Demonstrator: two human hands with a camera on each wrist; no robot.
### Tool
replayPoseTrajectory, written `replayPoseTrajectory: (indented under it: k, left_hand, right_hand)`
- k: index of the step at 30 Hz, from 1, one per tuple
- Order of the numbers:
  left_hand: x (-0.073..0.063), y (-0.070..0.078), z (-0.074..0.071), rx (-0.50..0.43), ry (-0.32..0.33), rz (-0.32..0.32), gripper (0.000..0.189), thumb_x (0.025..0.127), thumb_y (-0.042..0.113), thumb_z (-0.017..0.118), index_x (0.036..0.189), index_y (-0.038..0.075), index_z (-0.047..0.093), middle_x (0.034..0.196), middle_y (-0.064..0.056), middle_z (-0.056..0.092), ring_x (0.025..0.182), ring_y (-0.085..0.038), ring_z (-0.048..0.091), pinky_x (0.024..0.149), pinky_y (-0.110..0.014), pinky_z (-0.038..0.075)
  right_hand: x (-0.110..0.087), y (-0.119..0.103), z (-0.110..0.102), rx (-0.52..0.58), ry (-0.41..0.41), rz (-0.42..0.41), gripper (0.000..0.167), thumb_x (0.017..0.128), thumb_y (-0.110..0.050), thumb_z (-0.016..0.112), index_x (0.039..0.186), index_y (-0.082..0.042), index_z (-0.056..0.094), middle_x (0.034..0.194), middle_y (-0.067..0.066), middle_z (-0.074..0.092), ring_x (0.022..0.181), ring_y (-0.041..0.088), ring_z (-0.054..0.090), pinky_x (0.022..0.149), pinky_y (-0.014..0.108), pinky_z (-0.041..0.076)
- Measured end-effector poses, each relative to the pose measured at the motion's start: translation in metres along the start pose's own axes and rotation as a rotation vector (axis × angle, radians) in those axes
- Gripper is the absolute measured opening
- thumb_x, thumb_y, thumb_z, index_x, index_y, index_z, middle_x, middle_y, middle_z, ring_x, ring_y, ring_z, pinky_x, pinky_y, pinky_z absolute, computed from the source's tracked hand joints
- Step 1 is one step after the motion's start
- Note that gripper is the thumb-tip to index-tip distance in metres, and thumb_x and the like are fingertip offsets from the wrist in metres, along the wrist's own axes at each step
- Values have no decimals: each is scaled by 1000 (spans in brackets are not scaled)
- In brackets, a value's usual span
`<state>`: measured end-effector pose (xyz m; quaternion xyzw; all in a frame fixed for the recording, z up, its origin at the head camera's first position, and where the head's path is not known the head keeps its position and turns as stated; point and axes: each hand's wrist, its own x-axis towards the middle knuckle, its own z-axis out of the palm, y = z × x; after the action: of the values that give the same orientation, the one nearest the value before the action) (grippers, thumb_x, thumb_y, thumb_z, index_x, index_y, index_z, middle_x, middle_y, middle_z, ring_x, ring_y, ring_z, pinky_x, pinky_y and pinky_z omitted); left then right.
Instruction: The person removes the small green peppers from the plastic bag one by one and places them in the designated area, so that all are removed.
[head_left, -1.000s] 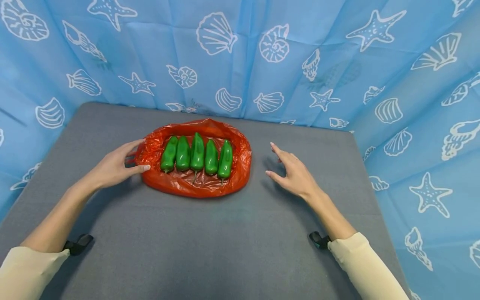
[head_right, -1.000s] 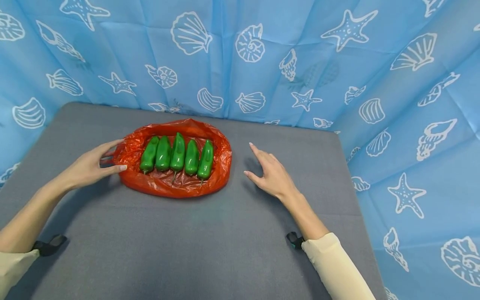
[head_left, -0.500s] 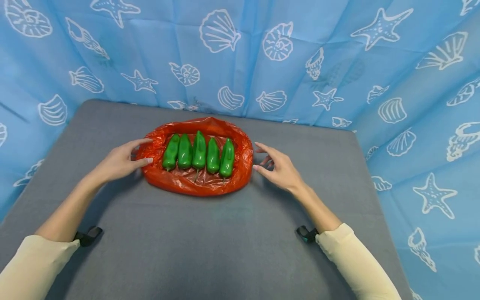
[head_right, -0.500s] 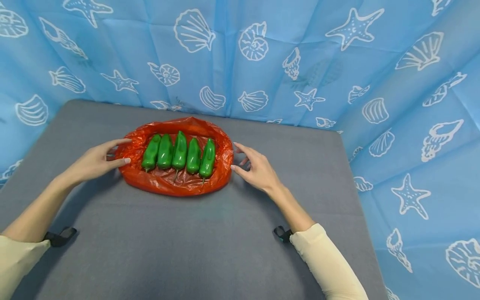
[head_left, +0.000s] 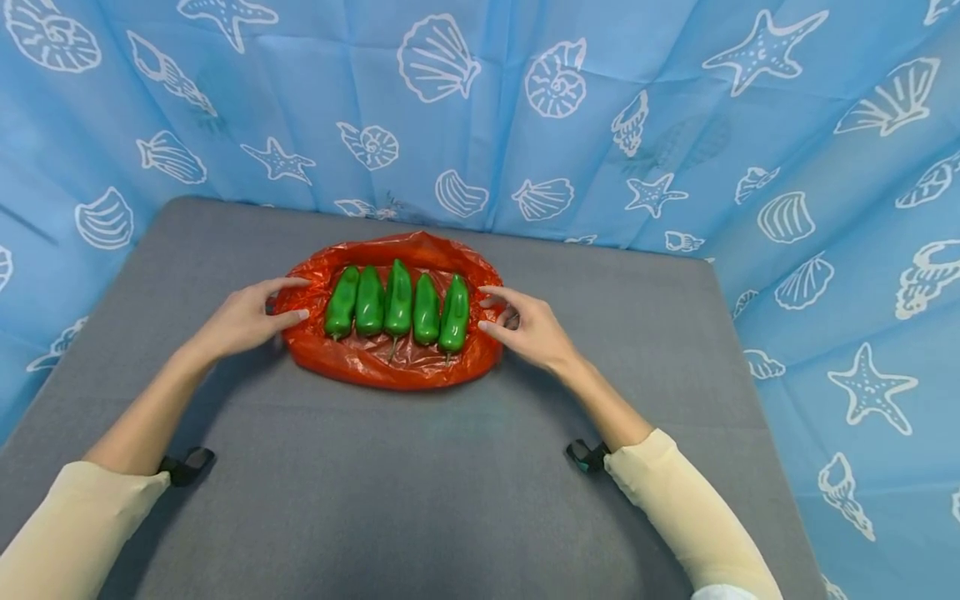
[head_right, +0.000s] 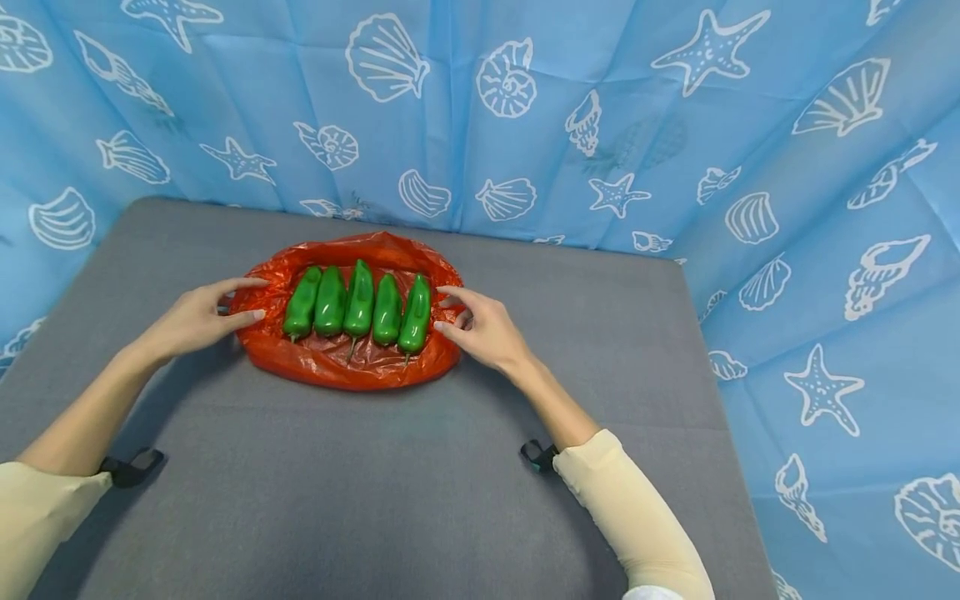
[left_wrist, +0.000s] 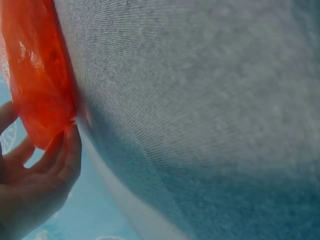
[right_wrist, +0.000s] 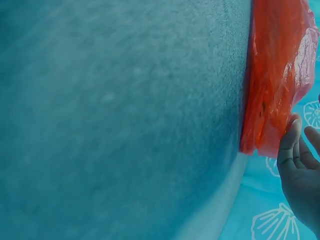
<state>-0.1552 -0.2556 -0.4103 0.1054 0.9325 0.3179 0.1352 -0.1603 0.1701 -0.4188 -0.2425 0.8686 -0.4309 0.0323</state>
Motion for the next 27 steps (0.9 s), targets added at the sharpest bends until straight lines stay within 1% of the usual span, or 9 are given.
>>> replayPoseTrajectory:
  k: [2,3,5,6,9,15,20,23,27]
  left_hand:
    - [2,0,1,-2,-28,-3,62,100,37,59,152,8,39,120,-31,59,85,-42,62,76,-55,49]
    - [3,0,1,-7,-42,-5,63,100,37,59,152,8,38,127,-33,55,102,-47,59,86,-61,46]
    - [5,-1,1,-15,-71,-3,66,100,39,58,153,6,36,146,-35,39,129,-53,41,102,-69,34]
    - [6,-1,1,-21,-81,0,67,101,40,58,153,6,34,153,-35,29,136,-55,30,105,-72,27]
    - [9,-2,1,-46,-94,-12,69,100,41,58,155,7,32,155,-34,24,140,-56,23,107,-72,23]
    - [11,-1,2,-80,-110,-8,70,99,40,60,155,7,32,155,-33,27,139,-53,27,108,-70,26]
    - [11,-1,3,-83,-123,4,71,100,39,60,155,6,29,156,-32,25,141,-52,25,109,-70,24]
    - [11,-1,4,-79,-132,12,72,100,40,59,155,6,28,156,-32,25,141,-52,24,109,-69,24]
    - [12,-1,5,-68,-128,21,71,100,39,59,155,5,29,156,-32,25,141,-52,25,109,-69,24]
  right_hand:
    - [3,0,2,2,-9,14,50,91,-18,74,137,-5,58,103,9,71,76,18,64,66,30,52]
    - [4,0,3,2,-10,23,50,91,-19,74,136,-5,59,98,9,71,75,19,63,65,30,52]
    - [6,0,6,0,-6,39,49,91,-20,74,136,-6,60,91,7,70,74,19,63,63,29,51]
    - [7,0,7,-7,-1,47,49,90,-21,75,135,-7,60,87,6,69,73,18,63,62,29,50]
    - [10,-1,10,-16,6,73,49,90,-22,75,134,-7,61,89,6,70,72,18,64,62,29,50]
    - [15,-5,15,-59,-38,133,51,89,-24,75,136,-10,60,108,8,72,74,16,64,63,29,50]
    - [18,-6,20,-100,-64,161,55,89,-29,76,140,-15,58,112,6,70,70,14,64,57,28,48]
    - [19,-7,23,-124,-85,172,59,88,-31,76,142,-17,56,95,5,72,64,13,61,53,28,46]
    - [20,-7,27,-135,-119,177,64,88,-33,77,145,-19,52,69,3,66,59,12,59,52,28,45]
